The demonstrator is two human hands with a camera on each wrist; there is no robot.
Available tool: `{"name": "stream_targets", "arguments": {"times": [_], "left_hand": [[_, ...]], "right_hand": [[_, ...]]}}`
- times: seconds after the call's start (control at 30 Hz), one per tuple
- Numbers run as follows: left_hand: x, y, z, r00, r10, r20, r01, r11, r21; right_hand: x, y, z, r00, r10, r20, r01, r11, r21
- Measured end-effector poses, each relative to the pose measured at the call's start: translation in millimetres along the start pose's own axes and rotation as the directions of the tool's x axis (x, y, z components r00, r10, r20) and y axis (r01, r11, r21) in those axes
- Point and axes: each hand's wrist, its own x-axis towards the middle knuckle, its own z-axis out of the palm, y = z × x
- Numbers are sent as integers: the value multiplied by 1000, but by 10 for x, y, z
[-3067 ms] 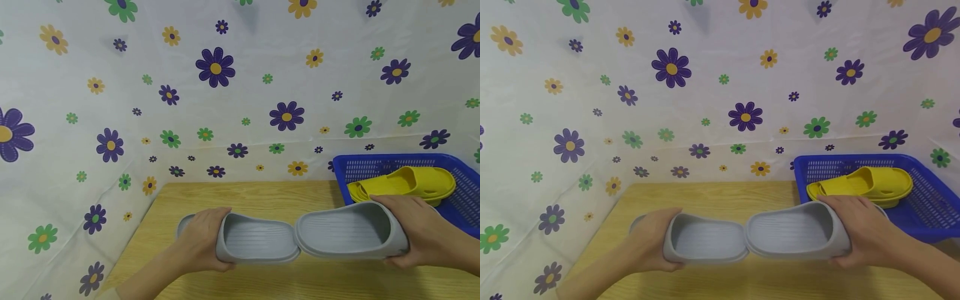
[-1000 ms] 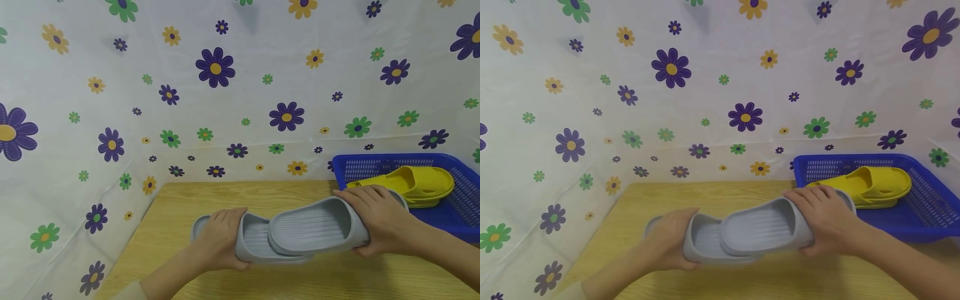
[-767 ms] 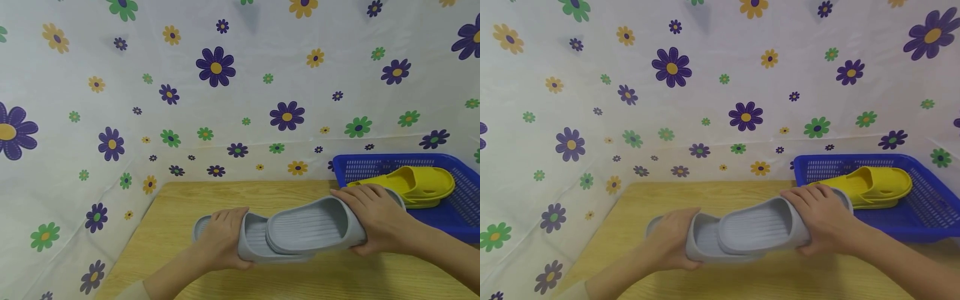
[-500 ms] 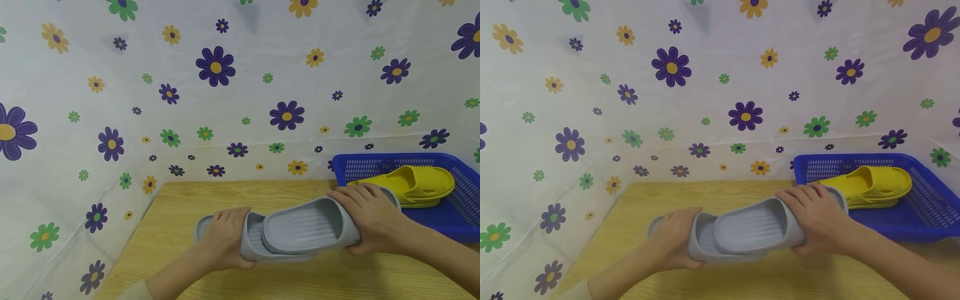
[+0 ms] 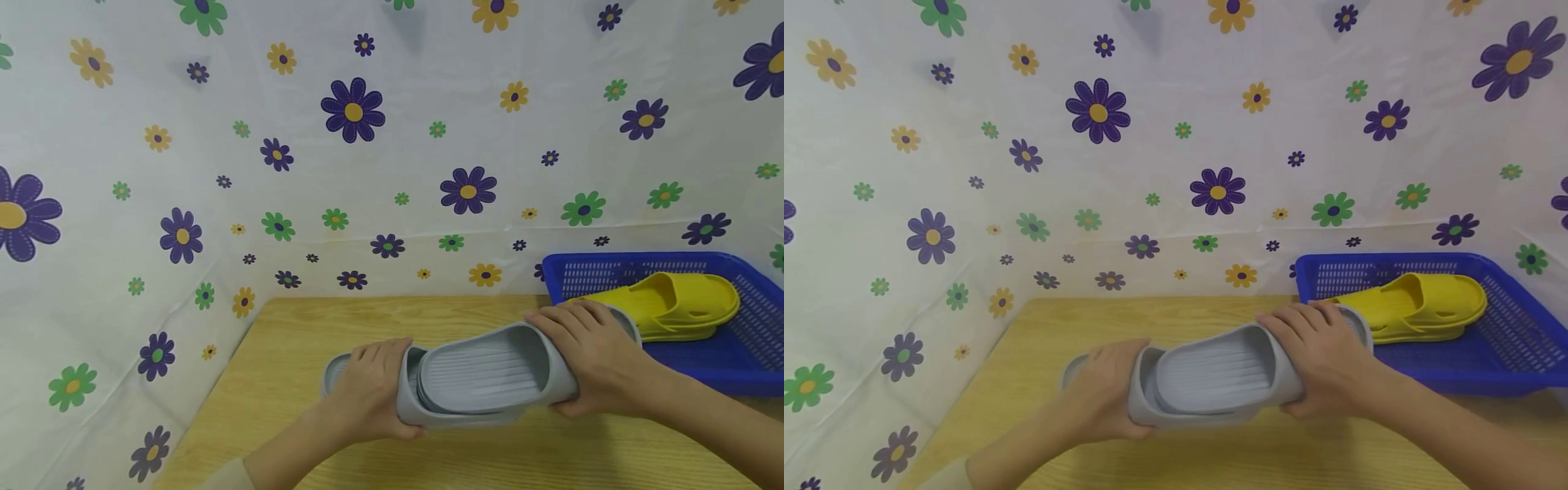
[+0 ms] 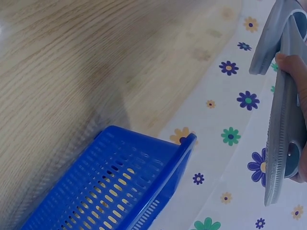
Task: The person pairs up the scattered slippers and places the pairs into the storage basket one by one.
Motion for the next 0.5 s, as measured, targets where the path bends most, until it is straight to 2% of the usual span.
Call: {"name": "stream_targets", "arguments": {"times": [0.5], "left_hand": [[37,40,33,1000,5,-3,-5,1000,-15]], "right_hand": [[20,-84,25,1000,13,-23,-13,1000,4]]}}
